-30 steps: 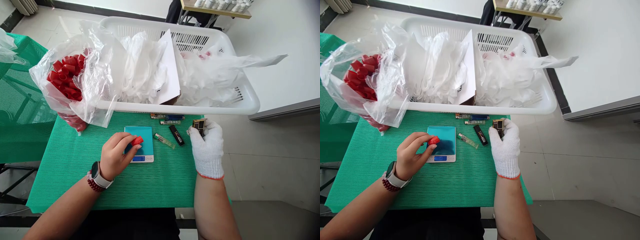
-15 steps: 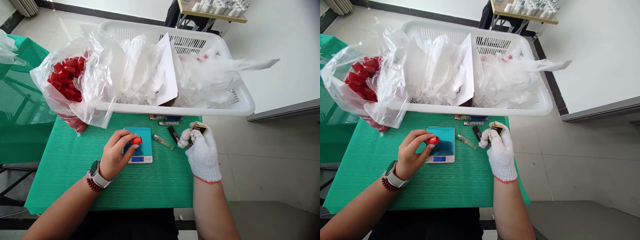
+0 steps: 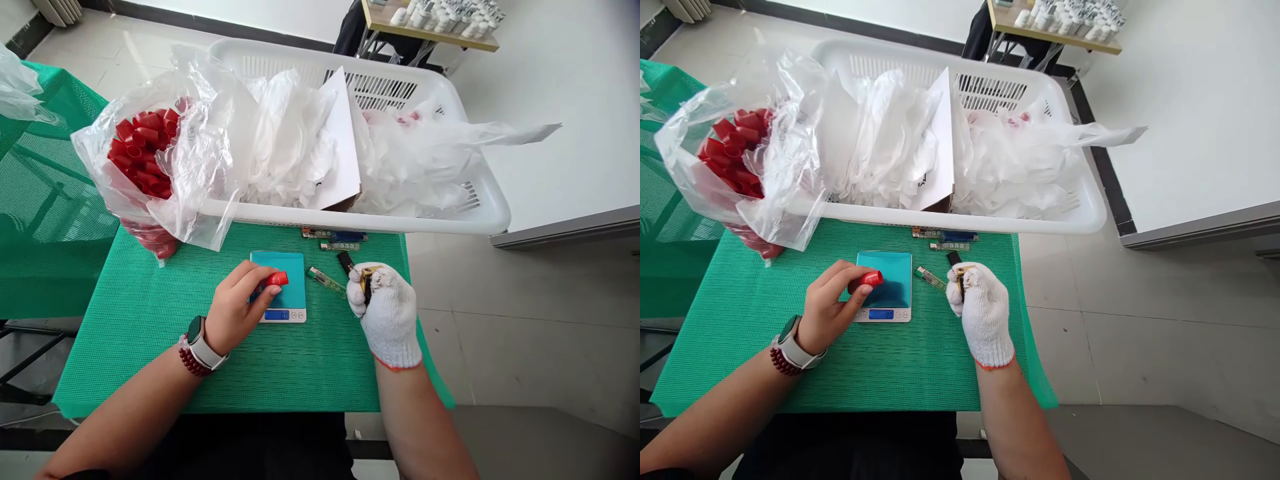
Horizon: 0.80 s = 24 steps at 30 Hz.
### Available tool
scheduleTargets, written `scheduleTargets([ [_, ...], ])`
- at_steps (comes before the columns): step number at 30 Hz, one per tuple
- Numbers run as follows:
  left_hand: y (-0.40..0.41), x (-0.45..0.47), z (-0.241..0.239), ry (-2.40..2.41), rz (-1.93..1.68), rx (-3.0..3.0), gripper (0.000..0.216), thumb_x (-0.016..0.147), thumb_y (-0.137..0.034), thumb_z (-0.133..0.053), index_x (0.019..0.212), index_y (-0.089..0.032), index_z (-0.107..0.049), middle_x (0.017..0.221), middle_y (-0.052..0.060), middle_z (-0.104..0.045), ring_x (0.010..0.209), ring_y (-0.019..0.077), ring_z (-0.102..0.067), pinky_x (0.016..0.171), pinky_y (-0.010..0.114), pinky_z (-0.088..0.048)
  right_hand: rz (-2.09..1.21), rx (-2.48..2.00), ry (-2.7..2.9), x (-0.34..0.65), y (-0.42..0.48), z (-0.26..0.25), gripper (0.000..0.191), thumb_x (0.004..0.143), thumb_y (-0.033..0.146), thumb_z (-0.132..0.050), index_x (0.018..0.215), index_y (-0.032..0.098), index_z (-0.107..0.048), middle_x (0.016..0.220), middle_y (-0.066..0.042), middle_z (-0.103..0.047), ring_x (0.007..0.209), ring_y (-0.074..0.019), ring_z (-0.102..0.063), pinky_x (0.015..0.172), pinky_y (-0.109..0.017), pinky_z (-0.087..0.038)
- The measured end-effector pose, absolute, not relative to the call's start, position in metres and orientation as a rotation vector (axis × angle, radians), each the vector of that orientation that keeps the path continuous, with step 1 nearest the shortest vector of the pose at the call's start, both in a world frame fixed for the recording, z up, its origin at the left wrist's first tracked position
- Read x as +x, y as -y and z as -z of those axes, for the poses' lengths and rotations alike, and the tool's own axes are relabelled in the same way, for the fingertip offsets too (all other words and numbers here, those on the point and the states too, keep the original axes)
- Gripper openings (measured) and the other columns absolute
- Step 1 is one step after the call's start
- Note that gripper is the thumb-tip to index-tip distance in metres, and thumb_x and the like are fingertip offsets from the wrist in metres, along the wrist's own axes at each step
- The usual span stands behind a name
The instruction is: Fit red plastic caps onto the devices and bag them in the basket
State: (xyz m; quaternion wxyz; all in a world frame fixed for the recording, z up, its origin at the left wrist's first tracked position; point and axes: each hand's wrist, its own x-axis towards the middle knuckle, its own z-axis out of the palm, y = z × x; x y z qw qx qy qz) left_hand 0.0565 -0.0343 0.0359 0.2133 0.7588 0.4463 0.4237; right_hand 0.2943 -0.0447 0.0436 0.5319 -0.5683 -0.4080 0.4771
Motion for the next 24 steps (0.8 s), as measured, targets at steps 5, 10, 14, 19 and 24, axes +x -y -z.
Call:
scheduleTargets([
  [5,0.036,0.058,-0.036,-1.204,-1.122,2.072,0.014,0.1,-0.023,-0.053,0.1,-0.015,-0.064,0.087,0.006,-0.069,0.079,0.0145,-0.063,0.07,0.024,-0.051,-1.184,-1.304,1.06,0.285,0.049,-0.041,0.037,0.098,0.052,-0.049,0.089,0.019,-0.062,0.058,0.002,-0.052,0.044,-0.0076,-0.039,0.037,-0.019,-0.027],
  [10,0.037,0.057,-0.034,-1.246,-1.098,2.013,0.017,0.101,-0.029,-0.053,0.103,-0.016,-0.064,0.081,0.002,-0.073,0.068,0.0119,-0.065,0.063,0.021,-0.048,-1.201,-1.315,1.119,0.274,0.05,-0.041,0.038,0.098,0.053,-0.047,0.092,0.018,-0.061,0.06,0.002,-0.053,0.045,-0.0072,-0.039,0.038,-0.019,-0.03],
  [14,0.037,0.056,-0.034,-1.278,-1.087,1.97,0.022,0.101,-0.034,-0.05,0.103,-0.017,-0.063,0.079,0.002,-0.073,0.065,0.0126,-0.065,0.059,0.022,-0.047,-1.242,-1.318,1.156,0.264,0.052,-0.045,0.038,0.098,0.053,-0.047,0.092,0.018,-0.06,0.06,0.002,-0.052,0.045,-0.0069,-0.038,0.038,-0.019,-0.029],
  [19,0.037,0.057,-0.036,-1.28,-1.116,1.88,0.024,0.103,-0.035,-0.045,0.105,-0.016,-0.061,0.082,0.003,-0.072,0.067,0.013,-0.065,0.061,0.023,-0.048,-1.389,-1.292,1.144,0.248,0.061,-0.047,0.036,0.099,0.051,-0.046,0.092,0.018,-0.06,0.057,0.004,-0.049,0.044,-0.0065,-0.035,0.038,-0.018,-0.027],
  [24,0.038,0.058,-0.036,-1.241,-1.061,1.929,0.028,0.105,-0.034,-0.039,0.101,-0.016,-0.061,0.083,0.004,-0.07,0.07,0.0146,-0.063,0.064,0.025,-0.048,-1.403,-1.299,1.124,0.237,0.065,-0.043,0.038,0.098,0.053,-0.047,0.093,0.018,-0.06,0.058,0.003,-0.051,0.045,-0.0076,-0.038,0.038,-0.019,-0.029],
])
